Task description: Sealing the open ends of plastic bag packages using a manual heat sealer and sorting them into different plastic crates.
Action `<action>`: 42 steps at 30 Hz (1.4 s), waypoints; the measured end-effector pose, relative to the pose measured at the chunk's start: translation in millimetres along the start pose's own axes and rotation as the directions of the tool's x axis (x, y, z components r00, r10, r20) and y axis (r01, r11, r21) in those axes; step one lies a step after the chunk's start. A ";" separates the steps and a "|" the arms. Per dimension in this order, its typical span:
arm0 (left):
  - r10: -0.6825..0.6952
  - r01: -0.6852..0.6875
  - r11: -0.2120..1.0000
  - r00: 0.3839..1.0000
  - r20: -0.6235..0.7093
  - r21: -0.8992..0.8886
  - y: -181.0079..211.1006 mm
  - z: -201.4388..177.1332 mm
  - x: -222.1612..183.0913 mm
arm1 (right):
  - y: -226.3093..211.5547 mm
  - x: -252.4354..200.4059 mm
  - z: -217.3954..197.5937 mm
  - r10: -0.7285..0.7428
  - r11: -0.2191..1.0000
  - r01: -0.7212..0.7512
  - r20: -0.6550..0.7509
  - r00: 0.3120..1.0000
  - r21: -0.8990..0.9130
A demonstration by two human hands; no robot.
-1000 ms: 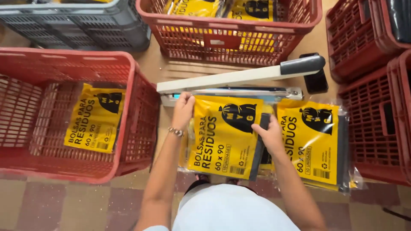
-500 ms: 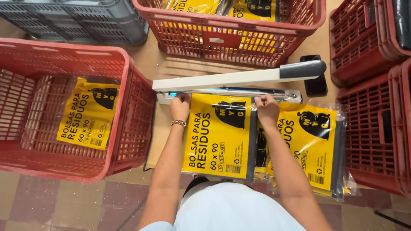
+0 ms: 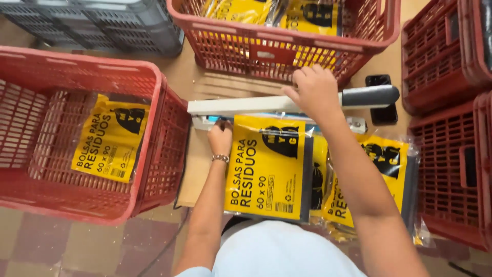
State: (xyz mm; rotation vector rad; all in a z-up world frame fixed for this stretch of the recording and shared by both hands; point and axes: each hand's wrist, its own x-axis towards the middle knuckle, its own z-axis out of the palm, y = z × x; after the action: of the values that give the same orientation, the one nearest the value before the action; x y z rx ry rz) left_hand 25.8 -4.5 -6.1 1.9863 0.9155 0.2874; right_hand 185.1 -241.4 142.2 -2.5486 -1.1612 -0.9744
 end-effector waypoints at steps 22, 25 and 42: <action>-0.179 0.145 0.982 0.920 0.348 0.124 49.3 -57.0 -62.5 | -10.0 -24.6 20.2 0.328 0.787 -0.615 0.878 0.349 -0.049; -0.201 0.109 0.967 0.878 0.433 0.229 53.4 -66.2 -75.5 | -6.3 -31.1 27.8 0.329 0.794 -0.605 0.878 0.349 -0.057; -0.044 -0.170 0.892 0.889 0.455 0.418 84.4 -76.9 -101.0 | -2.1 -45.2 40.4 0.319 0.856 -0.516 0.795 0.516 -0.009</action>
State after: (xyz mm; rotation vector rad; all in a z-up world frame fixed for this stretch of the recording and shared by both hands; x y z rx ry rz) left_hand -43.4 -53.0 120.8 2.3668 0.6419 -0.3860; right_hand 181.7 -251.2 82.5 -2.8704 -0.6101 0.4486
